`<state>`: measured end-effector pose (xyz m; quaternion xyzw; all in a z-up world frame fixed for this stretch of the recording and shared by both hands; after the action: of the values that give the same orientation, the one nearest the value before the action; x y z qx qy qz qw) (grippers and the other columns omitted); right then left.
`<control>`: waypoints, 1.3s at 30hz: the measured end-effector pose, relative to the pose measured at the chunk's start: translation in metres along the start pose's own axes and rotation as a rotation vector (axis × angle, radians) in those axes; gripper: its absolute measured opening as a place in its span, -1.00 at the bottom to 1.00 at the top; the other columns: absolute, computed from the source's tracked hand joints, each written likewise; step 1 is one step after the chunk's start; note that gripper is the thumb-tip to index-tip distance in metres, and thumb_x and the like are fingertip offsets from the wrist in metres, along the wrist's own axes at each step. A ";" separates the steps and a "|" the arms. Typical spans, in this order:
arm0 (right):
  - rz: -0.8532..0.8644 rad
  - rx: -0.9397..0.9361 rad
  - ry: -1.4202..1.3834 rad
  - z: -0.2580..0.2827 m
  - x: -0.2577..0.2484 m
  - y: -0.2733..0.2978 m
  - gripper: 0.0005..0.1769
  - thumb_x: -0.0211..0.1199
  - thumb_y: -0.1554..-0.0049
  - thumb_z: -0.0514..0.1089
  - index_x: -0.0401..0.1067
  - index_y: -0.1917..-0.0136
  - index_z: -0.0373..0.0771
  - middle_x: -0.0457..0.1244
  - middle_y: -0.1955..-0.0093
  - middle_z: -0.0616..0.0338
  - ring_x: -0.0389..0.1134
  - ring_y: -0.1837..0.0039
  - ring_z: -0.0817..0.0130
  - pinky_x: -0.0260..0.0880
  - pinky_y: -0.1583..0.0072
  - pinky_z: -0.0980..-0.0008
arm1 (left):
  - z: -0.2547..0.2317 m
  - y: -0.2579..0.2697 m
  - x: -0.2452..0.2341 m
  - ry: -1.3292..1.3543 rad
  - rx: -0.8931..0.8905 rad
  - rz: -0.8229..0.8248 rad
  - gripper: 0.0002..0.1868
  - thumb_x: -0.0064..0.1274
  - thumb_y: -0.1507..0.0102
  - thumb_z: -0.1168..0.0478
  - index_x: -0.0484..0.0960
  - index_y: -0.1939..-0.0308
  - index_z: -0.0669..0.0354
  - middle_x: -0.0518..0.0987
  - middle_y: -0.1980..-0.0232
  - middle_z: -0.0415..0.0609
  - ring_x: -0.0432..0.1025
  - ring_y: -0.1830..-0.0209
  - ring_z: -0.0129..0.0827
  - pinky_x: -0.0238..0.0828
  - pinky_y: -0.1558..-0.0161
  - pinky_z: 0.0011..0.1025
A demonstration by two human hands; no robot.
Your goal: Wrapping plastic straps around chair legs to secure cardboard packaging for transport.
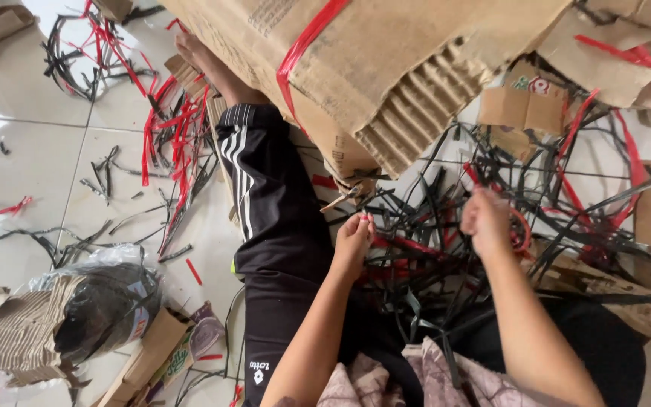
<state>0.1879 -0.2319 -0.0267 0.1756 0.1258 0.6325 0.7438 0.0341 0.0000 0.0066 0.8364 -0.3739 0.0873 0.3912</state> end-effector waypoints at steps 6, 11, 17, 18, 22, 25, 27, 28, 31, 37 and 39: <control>0.437 -0.754 0.844 0.032 0.093 0.112 -0.55 0.30 -0.14 -0.16 0.43 -0.31 -0.10 0.31 -0.32 0.05 0.35 -0.33 0.01 0.35 -0.31 -0.07 | -0.018 0.019 -0.035 -0.451 0.203 0.059 -0.75 -0.01 -0.42 0.23 0.62 -0.07 0.33 0.56 0.36 -0.12 0.36 0.34 -0.58 0.42 0.20 -0.56; 0.417 -0.879 0.980 -0.039 0.123 0.082 -0.50 0.35 -0.16 -0.08 0.37 -0.34 -0.13 0.36 -0.21 0.14 0.36 -0.30 0.22 -0.03 -0.49 -0.14 | -0.041 0.027 -0.048 -0.677 0.283 0.058 -0.81 0.09 -0.35 0.20 0.74 0.03 0.12 0.70 0.35 -0.12 0.47 0.32 -0.54 0.39 0.22 -0.59; 0.407 -1.000 0.924 -0.035 0.108 0.084 -0.89 0.25 -0.22 -0.07 0.51 -0.04 0.04 0.44 0.09 0.34 0.49 -0.05 0.24 0.37 -0.10 0.19 | -0.046 0.024 -0.030 -0.603 0.291 0.036 -0.55 0.26 -0.20 0.24 0.63 -0.16 0.29 0.69 -0.01 0.16 0.58 -0.02 -0.24 0.49 -0.11 -0.29; 0.404 -0.999 0.928 -0.030 0.108 0.084 -0.89 0.25 -0.22 -0.07 0.51 -0.04 0.04 0.44 0.09 0.34 0.49 -0.05 0.24 0.37 -0.10 0.19 | -0.052 0.024 -0.023 -0.600 0.288 0.040 -0.55 0.26 -0.20 0.24 0.63 -0.16 0.29 0.69 -0.01 0.16 0.58 -0.02 -0.24 0.49 -0.11 -0.29; 0.548 -0.858 0.952 -0.007 0.114 0.107 -0.73 0.12 -0.20 -0.28 0.53 -0.11 -0.06 0.44 0.01 0.16 0.47 -0.11 0.08 0.38 -0.14 0.13 | -0.081 0.034 -0.010 -0.891 0.367 0.066 -0.61 0.21 -0.21 0.32 0.66 -0.13 0.23 0.71 0.05 0.09 0.61 0.00 -0.16 0.54 -0.05 -0.28; 0.644 -0.714 0.938 0.004 0.116 0.111 -0.61 0.03 -0.15 -0.40 0.54 -0.14 -0.15 0.43 0.00 0.01 0.46 -0.12 -0.06 0.44 -0.14 0.06 | -0.095 0.032 -0.004 -1.147 0.442 0.051 -0.70 0.19 -0.22 0.34 0.73 -0.04 0.07 0.75 0.17 -0.08 0.64 0.09 -0.25 0.59 0.03 -0.35; 0.672 -0.657 0.943 0.013 0.116 0.117 -0.55 0.01 -0.12 -0.45 0.55 -0.17 -0.20 0.43 -0.03 -0.06 0.45 -0.14 -0.11 0.45 -0.17 0.02 | -0.093 0.024 -0.004 -1.212 0.465 0.046 -0.72 0.23 -0.20 0.32 0.75 0.00 0.02 0.75 0.21 -0.13 0.65 0.11 -0.30 0.59 0.03 -0.35; 0.737 -0.684 0.881 0.023 0.118 0.127 -0.52 -0.03 -0.08 -0.48 0.55 -0.15 -0.22 0.42 -0.01 -0.11 0.42 -0.14 -0.20 0.45 -0.16 -0.04 | -0.088 0.018 -0.006 -1.246 0.429 0.048 -0.78 0.21 -0.22 0.30 0.76 0.06 0.01 0.74 0.24 -0.10 0.64 0.14 -0.21 0.60 0.08 -0.30; 0.802 -0.702 0.809 0.042 0.119 0.147 -0.51 -0.08 -0.05 -0.52 0.55 -0.08 -0.25 0.41 0.05 -0.14 0.41 -0.09 -0.26 0.45 -0.12 -0.06 | -0.077 0.007 -0.012 -1.270 0.393 0.056 -0.85 0.17 -0.25 0.29 0.76 0.12 0.02 0.72 0.26 0.00 0.62 0.16 -0.04 0.59 0.14 -0.17; 0.794 -0.496 0.720 0.006 0.115 0.127 -0.61 -0.08 -0.07 -0.47 0.51 0.19 -0.11 0.35 0.33 0.18 0.40 0.12 0.07 0.43 -0.02 0.17 | -0.067 -0.006 -0.019 -1.173 0.347 0.089 -0.81 0.02 -0.29 0.38 0.75 0.17 0.10 0.67 0.34 0.01 0.60 0.23 -0.04 0.57 0.14 -0.19; 0.801 -0.393 0.664 -0.014 0.111 0.111 -0.61 -0.07 -0.05 -0.46 0.47 0.31 -0.06 0.31 0.44 0.30 0.37 0.22 0.25 0.39 0.01 0.27 | -0.057 -0.014 -0.029 -1.130 0.321 0.096 -0.80 0.00 -0.29 0.38 0.74 0.20 0.08 0.66 0.37 -0.05 0.59 0.25 -0.12 0.55 0.14 -0.22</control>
<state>0.1015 -0.1059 0.0107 -0.1413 0.1565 0.8987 0.3845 0.0323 0.0630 0.0242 0.7842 -0.5438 -0.2988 -0.0045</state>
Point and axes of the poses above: each hand's wrist, its own y-axis away from the middle knuckle, its own x-axis out of the palm, z = x × y, the point moved 3 cm from there along -y, towards the middle knuckle
